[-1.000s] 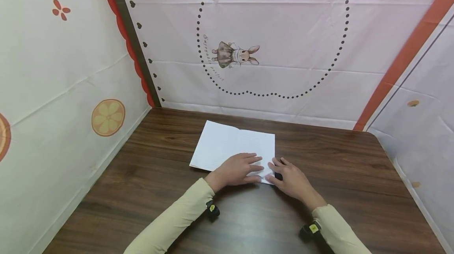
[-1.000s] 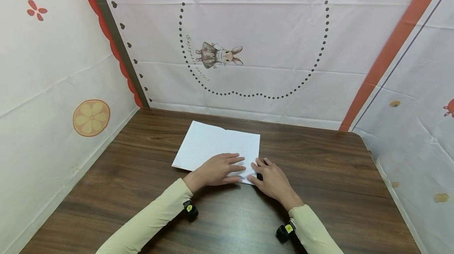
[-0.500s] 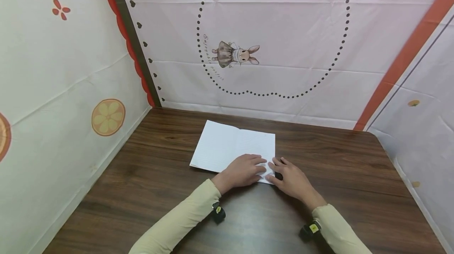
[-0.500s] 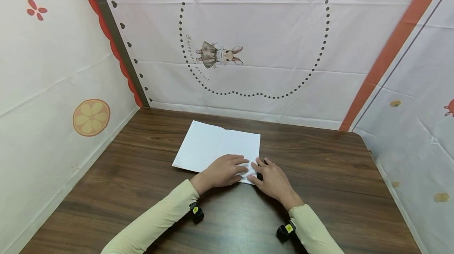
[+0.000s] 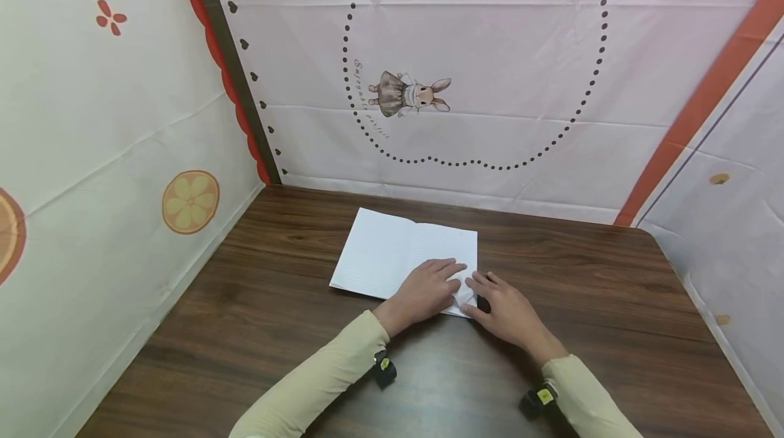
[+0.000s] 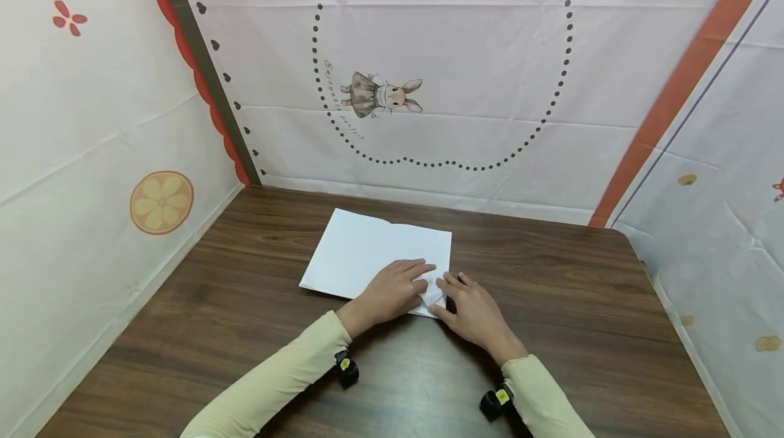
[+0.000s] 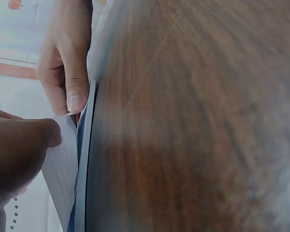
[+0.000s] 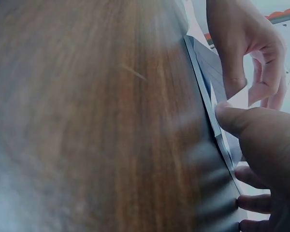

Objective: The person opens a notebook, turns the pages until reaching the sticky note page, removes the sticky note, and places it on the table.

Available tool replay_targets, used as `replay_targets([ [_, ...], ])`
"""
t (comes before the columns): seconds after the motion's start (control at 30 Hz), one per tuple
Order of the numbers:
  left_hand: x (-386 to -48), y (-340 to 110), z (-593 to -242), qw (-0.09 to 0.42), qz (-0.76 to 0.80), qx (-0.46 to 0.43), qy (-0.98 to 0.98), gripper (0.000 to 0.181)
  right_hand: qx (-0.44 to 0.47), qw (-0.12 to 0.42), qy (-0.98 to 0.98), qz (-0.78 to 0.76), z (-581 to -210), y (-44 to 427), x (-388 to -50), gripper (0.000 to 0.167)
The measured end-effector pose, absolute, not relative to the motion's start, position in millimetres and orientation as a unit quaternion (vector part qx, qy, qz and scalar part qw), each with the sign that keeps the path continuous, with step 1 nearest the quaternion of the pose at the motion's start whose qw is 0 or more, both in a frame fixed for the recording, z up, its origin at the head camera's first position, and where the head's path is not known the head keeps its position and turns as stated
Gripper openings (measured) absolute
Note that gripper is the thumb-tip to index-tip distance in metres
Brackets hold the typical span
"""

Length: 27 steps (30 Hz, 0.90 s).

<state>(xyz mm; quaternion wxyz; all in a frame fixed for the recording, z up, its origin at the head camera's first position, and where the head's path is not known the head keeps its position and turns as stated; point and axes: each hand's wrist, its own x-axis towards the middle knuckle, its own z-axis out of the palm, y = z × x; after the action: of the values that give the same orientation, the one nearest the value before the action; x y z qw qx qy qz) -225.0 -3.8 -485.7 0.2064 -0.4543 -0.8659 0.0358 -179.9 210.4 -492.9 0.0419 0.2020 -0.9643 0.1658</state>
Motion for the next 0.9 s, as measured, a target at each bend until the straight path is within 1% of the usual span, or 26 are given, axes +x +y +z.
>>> replay_targets([
  [0.13, -224.0, -4.4, -483.5, 0.239, 0.025, -0.435, -0.868, 0.014, 0.188, 0.039, -0.968, 0.164, -493.3, 210.6, -180.1, 0.078],
  [0.27, -224.2, -6.7, -481.0, 0.271, 0.002, -0.413, -0.869, 0.012, 0.170, 0.028, -0.972, 0.161, -492.6, 209.6, -179.3, 0.086],
  [0.37, -225.4, -10.1, -478.5, 0.294, -0.018, -0.393, -0.871, 0.011, 0.182, 0.033, -0.970, 0.155, -492.0, 208.8, -179.0, 0.082],
  [0.53, -229.6, -19.5, -472.0, 0.333, -0.071, -0.350, -0.873, 0.009, 0.211, 0.040, -0.966, 0.146, -491.9, 209.1, -179.0, 0.068],
  [0.6, -232.1, -24.4, -468.3, 0.350, -0.096, -0.331, -0.871, 0.009, 0.214, 0.037, -0.966, 0.142, -491.3, 209.7, -179.3, 0.065],
  [0.73, -237.9, -37.3, -461.9, 0.382, -0.120, -0.299, -0.866, 0.012, 0.217, 0.033, -0.966, 0.137, -489.4, 210.8, -180.3, 0.062],
  [0.9, -239.2, -62.3, -457.8, 0.400, -0.129, -0.277, -0.864, 0.016, 0.221, 0.028, -0.964, 0.144, -488.4, 209.3, -179.6, 0.062],
])
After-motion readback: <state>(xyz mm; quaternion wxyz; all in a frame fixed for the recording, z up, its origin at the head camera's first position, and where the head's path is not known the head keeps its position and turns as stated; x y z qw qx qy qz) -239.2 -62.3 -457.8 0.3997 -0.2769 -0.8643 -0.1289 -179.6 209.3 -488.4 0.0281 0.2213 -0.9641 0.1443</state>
